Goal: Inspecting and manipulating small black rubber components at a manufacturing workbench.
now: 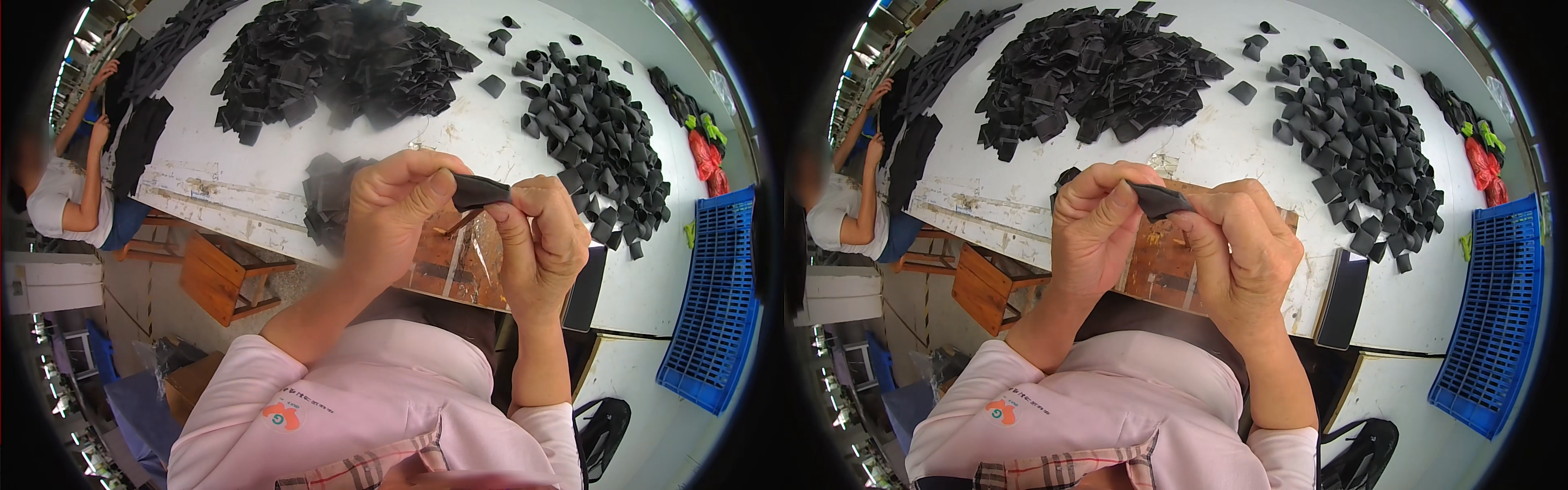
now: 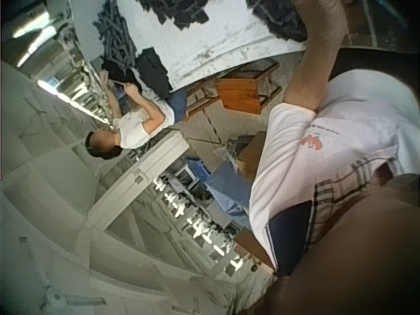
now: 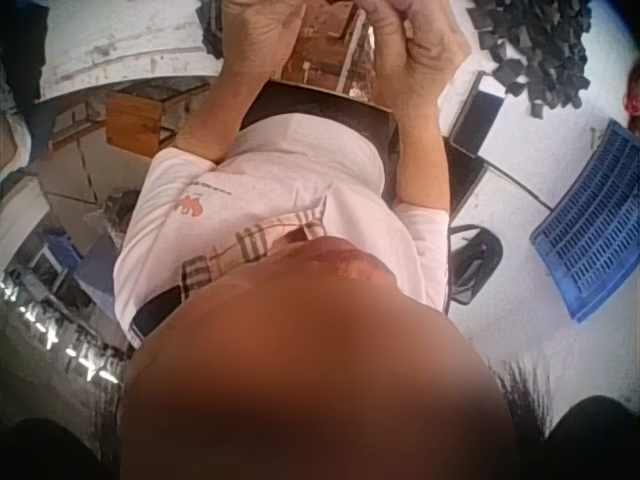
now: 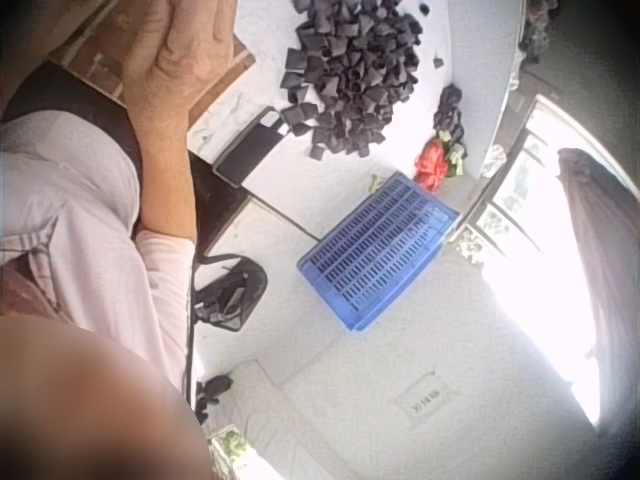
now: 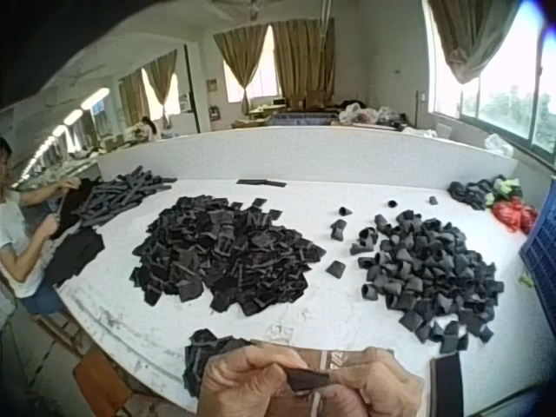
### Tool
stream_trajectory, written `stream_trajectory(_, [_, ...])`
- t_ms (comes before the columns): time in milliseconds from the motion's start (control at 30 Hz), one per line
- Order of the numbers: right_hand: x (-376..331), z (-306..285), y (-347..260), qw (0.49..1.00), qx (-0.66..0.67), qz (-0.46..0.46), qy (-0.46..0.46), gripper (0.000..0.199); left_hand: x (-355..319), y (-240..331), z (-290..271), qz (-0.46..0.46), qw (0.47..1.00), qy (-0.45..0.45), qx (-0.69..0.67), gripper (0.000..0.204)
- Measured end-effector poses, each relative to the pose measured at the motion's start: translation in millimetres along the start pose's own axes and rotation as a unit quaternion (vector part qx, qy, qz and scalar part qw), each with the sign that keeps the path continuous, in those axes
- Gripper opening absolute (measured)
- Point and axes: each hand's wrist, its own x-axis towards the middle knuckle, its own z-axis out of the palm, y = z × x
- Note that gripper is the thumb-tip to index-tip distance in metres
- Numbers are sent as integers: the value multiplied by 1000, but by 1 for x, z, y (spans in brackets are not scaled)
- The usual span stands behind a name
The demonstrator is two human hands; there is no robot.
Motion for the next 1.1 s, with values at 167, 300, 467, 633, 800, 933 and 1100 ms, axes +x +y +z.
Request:
stream_trajectory(167, [2, -1, -3, 1000, -19, 10, -17, 5, 8, 23, 7, -16, 972, -73, 223, 16])
stream_trajectory(300, [5, -4, -5, 999, 7, 36, -38, 8, 11, 24, -2, -49, 961, -96, 255, 12])
stream_trajectory(467, [4, -2, -10, 996, 21, 82, -23, 9, 7, 18, -4, -72, 973, -73, 206, 8])
stream_trajectory(633, [9, -7, -8, 998, 17, 68, -9, 9, 10, 18, -1, 1, 953, -83, 290, 7])
stream_trajectory(800, [-2, -4, 15, 971, 179, 156, -35, 10, 8, 11, -2, 130, 906, -111, 388, 5])
stream_trajectory(933, [8, -4, 0, 995, 41, 63, -64, 9, 0, 8, -8, -3, 966, -52, 252, 6])
stream_trajectory(1100, [8, -6, -2, 997, -3, 34, -63, 9, -2, 1, -6, -90, 980, -33, 174, 3])
